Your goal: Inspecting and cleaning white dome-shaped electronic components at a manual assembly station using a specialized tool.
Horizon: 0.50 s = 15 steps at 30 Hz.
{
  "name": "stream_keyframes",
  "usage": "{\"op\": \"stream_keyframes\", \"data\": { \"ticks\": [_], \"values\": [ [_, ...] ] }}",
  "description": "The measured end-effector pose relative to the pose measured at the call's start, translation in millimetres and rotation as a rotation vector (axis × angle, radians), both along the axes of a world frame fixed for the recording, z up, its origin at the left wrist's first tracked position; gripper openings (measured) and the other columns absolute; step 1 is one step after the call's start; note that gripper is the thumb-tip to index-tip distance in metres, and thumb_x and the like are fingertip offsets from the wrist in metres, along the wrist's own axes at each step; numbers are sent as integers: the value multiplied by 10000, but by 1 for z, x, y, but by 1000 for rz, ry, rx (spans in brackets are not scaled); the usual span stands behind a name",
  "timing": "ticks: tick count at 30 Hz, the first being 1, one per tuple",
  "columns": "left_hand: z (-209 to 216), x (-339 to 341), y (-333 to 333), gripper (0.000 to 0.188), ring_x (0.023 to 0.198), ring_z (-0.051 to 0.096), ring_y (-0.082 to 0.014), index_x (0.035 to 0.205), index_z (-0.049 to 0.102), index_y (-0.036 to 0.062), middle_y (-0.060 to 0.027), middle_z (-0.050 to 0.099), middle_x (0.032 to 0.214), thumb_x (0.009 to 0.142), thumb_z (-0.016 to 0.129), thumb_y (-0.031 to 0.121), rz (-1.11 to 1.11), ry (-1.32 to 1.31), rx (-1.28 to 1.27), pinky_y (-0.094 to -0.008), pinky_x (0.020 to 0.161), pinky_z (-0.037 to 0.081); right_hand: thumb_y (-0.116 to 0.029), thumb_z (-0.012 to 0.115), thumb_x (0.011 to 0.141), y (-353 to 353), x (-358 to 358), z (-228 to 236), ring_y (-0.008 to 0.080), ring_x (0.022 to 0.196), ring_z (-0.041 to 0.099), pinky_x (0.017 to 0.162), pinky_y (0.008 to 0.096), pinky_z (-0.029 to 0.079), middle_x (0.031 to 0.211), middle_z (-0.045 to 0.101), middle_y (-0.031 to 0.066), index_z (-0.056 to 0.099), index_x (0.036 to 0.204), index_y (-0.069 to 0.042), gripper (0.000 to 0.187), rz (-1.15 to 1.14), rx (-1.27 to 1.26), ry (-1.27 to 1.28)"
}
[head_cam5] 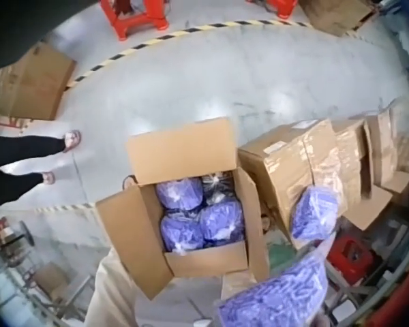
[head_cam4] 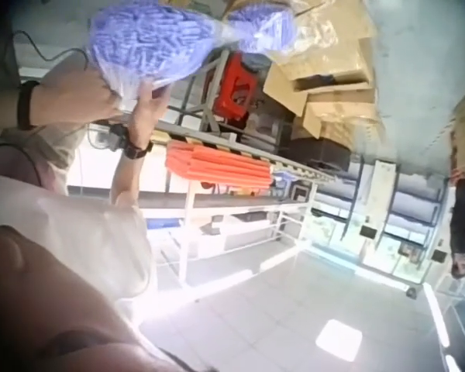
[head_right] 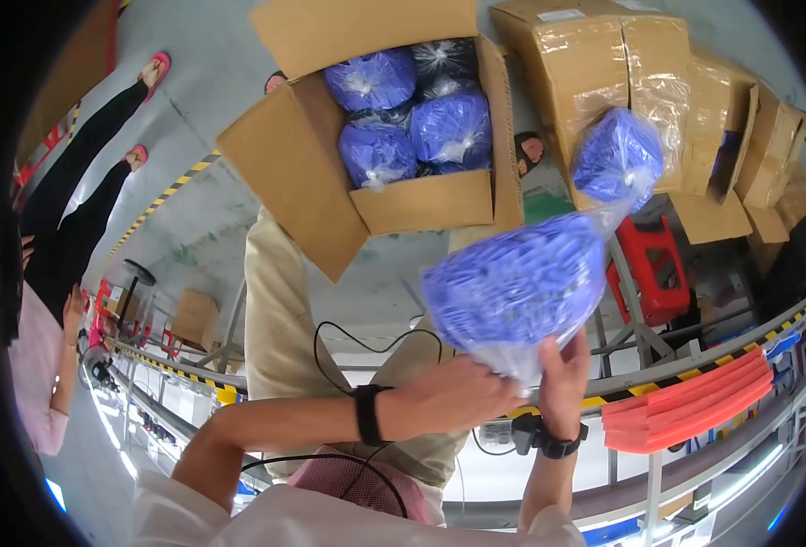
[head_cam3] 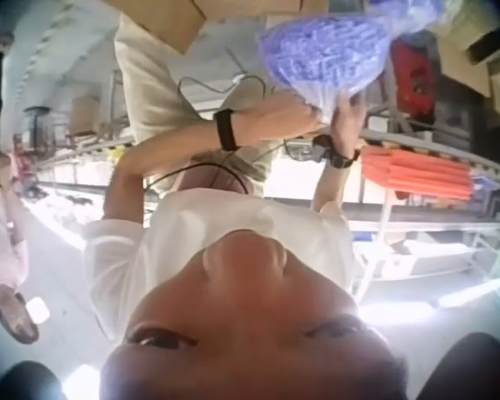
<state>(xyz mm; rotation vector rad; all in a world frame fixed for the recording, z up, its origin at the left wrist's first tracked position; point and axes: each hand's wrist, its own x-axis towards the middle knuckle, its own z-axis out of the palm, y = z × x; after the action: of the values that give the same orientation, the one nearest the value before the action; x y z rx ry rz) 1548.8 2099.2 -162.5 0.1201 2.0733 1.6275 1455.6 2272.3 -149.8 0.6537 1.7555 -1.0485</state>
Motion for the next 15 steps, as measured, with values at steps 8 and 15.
{"op": "stream_keyframes", "data": {
  "ticks": [8, 15],
  "values": [
    [-27, -105, 79, 215, 735, 633, -183, 819, 687, 93, -61, 677, 775, 861, 604, 287, 86, 153, -196, -332, 655, 455, -281, 520, 1001, 102, -123, -27, 162, 1045, 602, 872, 287, 481, 1179, 636, 109, 521, 1293, 6, 409, 438, 185, 274],
    [-130, -39, -16, 198, 732, 639, -339, 900, 597, 21, -164, 612, 819, 914, 553, 214, 511, -288, -131, -420, 622, 513, -239, 537, 995, 26, -195, -144, 212, 1096, 608, 892, 343, 518, 1314, 552, 124, 355, 1505, -133, 551, 280, 274, 259]
  ]
}}
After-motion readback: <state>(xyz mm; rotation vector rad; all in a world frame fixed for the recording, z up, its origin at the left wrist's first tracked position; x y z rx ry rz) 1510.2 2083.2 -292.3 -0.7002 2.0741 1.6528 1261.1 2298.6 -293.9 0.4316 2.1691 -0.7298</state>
